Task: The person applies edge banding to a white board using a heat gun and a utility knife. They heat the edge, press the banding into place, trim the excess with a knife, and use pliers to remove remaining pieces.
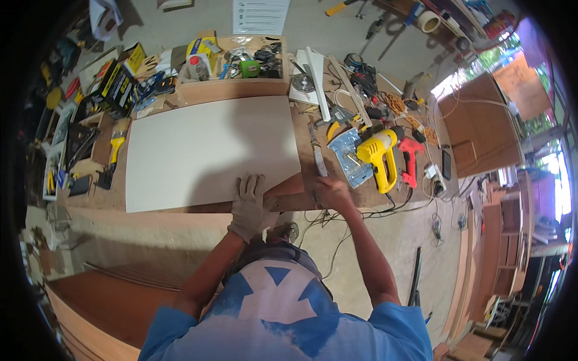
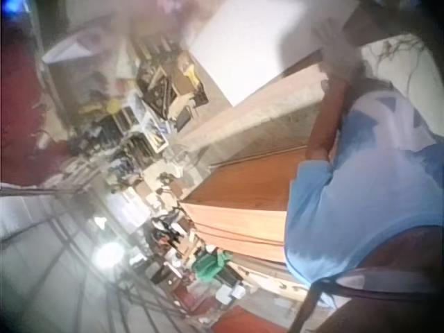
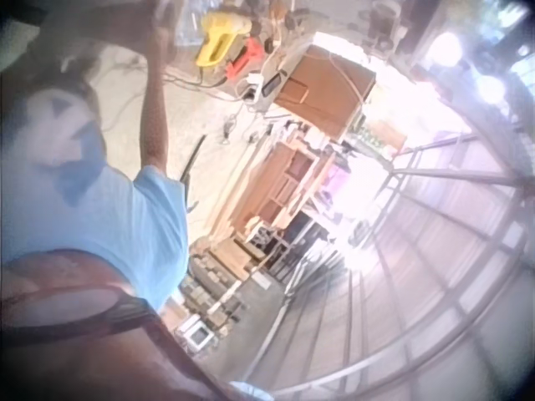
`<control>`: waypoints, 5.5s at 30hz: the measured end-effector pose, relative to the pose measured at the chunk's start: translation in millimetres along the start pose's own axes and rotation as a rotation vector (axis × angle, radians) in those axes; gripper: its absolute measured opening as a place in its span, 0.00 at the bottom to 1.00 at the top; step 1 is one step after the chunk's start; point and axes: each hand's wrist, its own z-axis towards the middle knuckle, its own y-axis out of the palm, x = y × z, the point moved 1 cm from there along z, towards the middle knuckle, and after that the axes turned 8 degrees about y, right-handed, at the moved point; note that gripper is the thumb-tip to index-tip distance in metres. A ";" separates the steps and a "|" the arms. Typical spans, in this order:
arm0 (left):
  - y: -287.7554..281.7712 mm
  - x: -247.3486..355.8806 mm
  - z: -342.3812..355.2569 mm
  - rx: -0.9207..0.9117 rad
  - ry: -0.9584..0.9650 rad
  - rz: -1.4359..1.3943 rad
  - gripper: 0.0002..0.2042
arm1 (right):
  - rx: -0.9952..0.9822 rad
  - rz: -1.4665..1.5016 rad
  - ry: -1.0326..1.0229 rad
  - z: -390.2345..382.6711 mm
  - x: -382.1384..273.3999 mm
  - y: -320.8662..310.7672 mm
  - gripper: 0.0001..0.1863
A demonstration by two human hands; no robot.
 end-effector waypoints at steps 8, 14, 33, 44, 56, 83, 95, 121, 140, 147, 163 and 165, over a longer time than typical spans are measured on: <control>43.7 -34.4 10.1 -0.214 0.276 0.127 0.24 | 0.460 -0.215 -0.010 31.2 -5.2 98.3 0.16; 34.7 -39.2 -25.1 -0.206 0.392 0.098 0.22 | 0.516 -0.044 0.083 -15.5 10.3 124.8 0.15; 43.2 -52.2 -33.9 -0.023 0.391 -0.070 0.17 | 0.390 0.150 0.241 -29.0 -11.7 110.8 0.14; 31.6 -44.1 -27.9 -0.059 0.410 -0.109 0.17 | 0.188 -0.002 -0.223 -20.4 27.6 66.3 0.12; 18.0 -49.7 -33.9 -0.285 0.362 -0.074 0.15 | 0.631 0.370 -0.032 1.2 81.2 -263.8 0.09; 39.4 64.3 -3.6 0.088 -0.415 -0.120 0.24 | 0.536 -0.207 -0.176 140.5 124.9 -346.1 0.12; 49.1 56.8 -17.0 0.172 -0.392 0.061 0.26 | -0.076 -0.510 -0.142 106.9 92.4 -275.3 0.13; 129.7 52.1 -22.4 0.236 -1.267 -0.843 0.18 | 0.049 -1.030 -0.857 147.2 191.2 -62.0 0.29; 125.6 68.8 -21.9 0.606 -1.432 -0.413 0.31 | -0.802 -0.611 -1.208 48.5 1.6 -11.9 0.25; 141.3 64.0 -17.7 0.569 -1.440 -0.345 0.31 | -0.780 -0.613 -1.159 38.3 -20.1 22.7 0.27; 76.5 34.9 -63.7 0.418 -1.368 -0.497 0.19 | -0.672 -0.562 -0.869 -15.1 -49.7 63.5 0.34; 76.1 26.8 -74.9 0.408 -1.345 -0.480 0.18 | -0.651 -0.561 -0.824 -22.8 -52.0 66.4 0.35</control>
